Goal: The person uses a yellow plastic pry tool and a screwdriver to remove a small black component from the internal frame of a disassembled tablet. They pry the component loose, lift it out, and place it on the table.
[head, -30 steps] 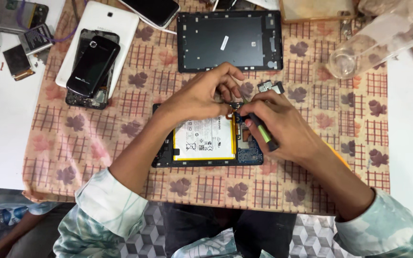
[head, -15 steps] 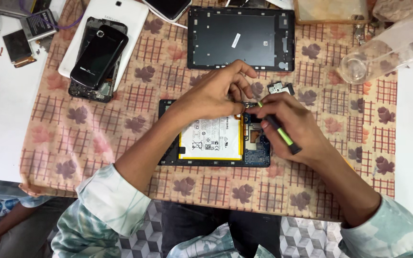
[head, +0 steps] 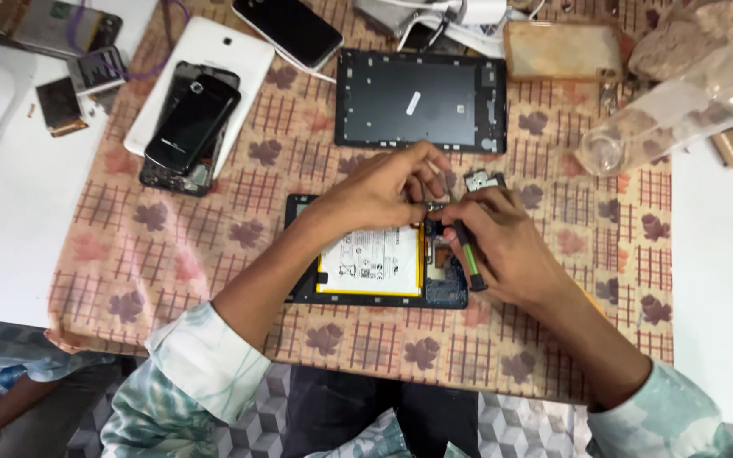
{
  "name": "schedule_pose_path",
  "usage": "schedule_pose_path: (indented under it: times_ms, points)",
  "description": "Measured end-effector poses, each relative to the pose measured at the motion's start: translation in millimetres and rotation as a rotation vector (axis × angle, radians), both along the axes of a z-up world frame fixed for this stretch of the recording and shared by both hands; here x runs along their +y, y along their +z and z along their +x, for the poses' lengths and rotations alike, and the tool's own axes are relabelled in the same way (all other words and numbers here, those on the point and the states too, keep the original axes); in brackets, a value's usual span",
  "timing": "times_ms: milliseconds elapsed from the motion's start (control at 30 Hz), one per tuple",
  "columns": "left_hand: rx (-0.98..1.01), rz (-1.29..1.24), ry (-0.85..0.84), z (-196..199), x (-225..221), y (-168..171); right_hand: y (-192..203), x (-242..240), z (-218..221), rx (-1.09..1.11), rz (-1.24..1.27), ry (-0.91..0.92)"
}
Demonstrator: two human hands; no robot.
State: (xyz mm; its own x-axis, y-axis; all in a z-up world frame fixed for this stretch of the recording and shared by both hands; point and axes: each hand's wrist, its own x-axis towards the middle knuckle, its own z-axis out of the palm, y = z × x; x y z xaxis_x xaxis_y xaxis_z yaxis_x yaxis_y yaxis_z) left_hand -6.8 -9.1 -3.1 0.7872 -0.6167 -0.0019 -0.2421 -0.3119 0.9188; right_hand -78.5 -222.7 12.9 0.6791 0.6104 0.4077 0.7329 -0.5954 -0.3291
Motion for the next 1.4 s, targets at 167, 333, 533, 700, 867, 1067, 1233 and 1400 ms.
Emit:
schedule_pose_path:
  times_ms: [167,333,533,700,867,1067,1233,1400]
  points:
    - [-0.039,-0.025,-0.016,-1,4,5,-5,-4,2,0.04,0.036,-0.014]
    - [-0.064,-0.037,-0.038,2,5,0,-24,-15,12,0.14,0.212,-0.046]
    - [-0.071,-0.15,-0.082,5,10,-2,-17,-27,10,-0.032,0.409,-0.062]
    - [-0.04,-0.063,-0.021,3,8,2,-8,-20,5,-0.182,0.243,-0.082]
    - [-0.052,-0.063,0.036,4,4,-3,-15,-24,8,-0.186,0.267,-0.076]
    - [0.076,-0.096,-0.056,14,11,-4,-20,-39,17,-0.103,0.411,-0.129]
    - [0.057,-0.018,-0.064,15,9,-2,-3,-53,16,-0.124,0.236,-0.316]
    - [0.052,0.01,-0.009,9,7,1,-1,-47,28,0.201,0.058,-0.301]
